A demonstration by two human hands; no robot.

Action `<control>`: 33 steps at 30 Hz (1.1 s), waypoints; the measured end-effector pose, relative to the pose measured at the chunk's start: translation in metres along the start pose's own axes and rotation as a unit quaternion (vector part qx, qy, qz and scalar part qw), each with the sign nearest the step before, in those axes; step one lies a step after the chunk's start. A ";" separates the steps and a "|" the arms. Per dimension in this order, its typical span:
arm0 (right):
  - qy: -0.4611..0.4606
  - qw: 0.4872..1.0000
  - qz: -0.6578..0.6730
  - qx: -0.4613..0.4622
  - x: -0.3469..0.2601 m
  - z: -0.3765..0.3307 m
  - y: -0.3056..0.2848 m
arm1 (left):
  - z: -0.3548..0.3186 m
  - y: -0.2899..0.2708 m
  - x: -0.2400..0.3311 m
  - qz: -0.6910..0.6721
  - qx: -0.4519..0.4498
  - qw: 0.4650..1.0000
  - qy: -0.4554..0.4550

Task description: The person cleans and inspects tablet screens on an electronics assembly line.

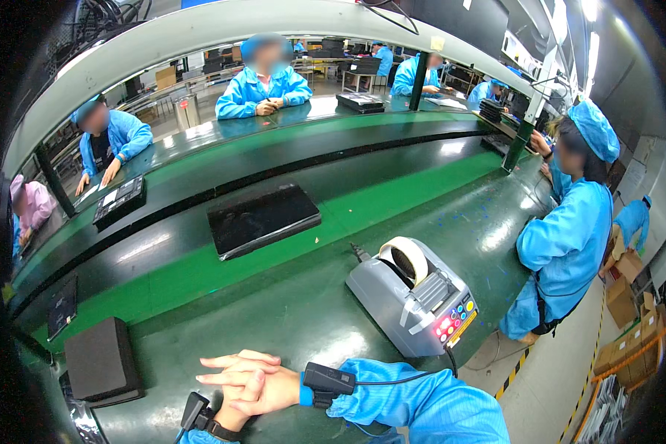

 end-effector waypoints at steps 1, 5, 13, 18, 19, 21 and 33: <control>0.000 0.999 0.005 0.036 0.002 -0.002 0.001 | -0.001 0.004 0.001 -0.001 0.000 1.000 0.000; -0.005 0.988 0.003 0.154 -0.009 -0.001 0.001 | -0.001 0.010 0.013 0.112 0.145 0.982 -0.051; 0.059 0.986 -0.026 0.152 0.003 -0.013 0.001 | -0.011 0.021 -0.015 -0.033 0.134 0.982 0.125; -0.006 0.991 -0.007 0.130 0.027 -0.028 -0.001 | -0.013 0.036 -0.007 -0.093 0.132 0.987 0.003; -0.071 0.991 -0.020 0.115 0.018 -0.024 -0.005 | -0.010 0.036 -0.002 -0.075 0.141 0.987 -0.029; -0.016 0.989 0.042 0.139 -0.001 -0.012 -0.012 | -0.005 0.031 0.004 -0.061 0.142 0.988 -0.020; 0.109 0.960 -0.048 0.254 0.023 -0.011 -0.038 | 0.122 -0.164 -0.050 0.173 0.296 0.906 -0.250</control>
Point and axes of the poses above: each hand's wrist, its own z-axis towards the middle knuckle, its own y-axis out of the palm, x = y × z, the point moved 4 cm from there along z, towards the middle knuckle, and after that the axes turned 12 degrees about z, right-handed, at the moved point
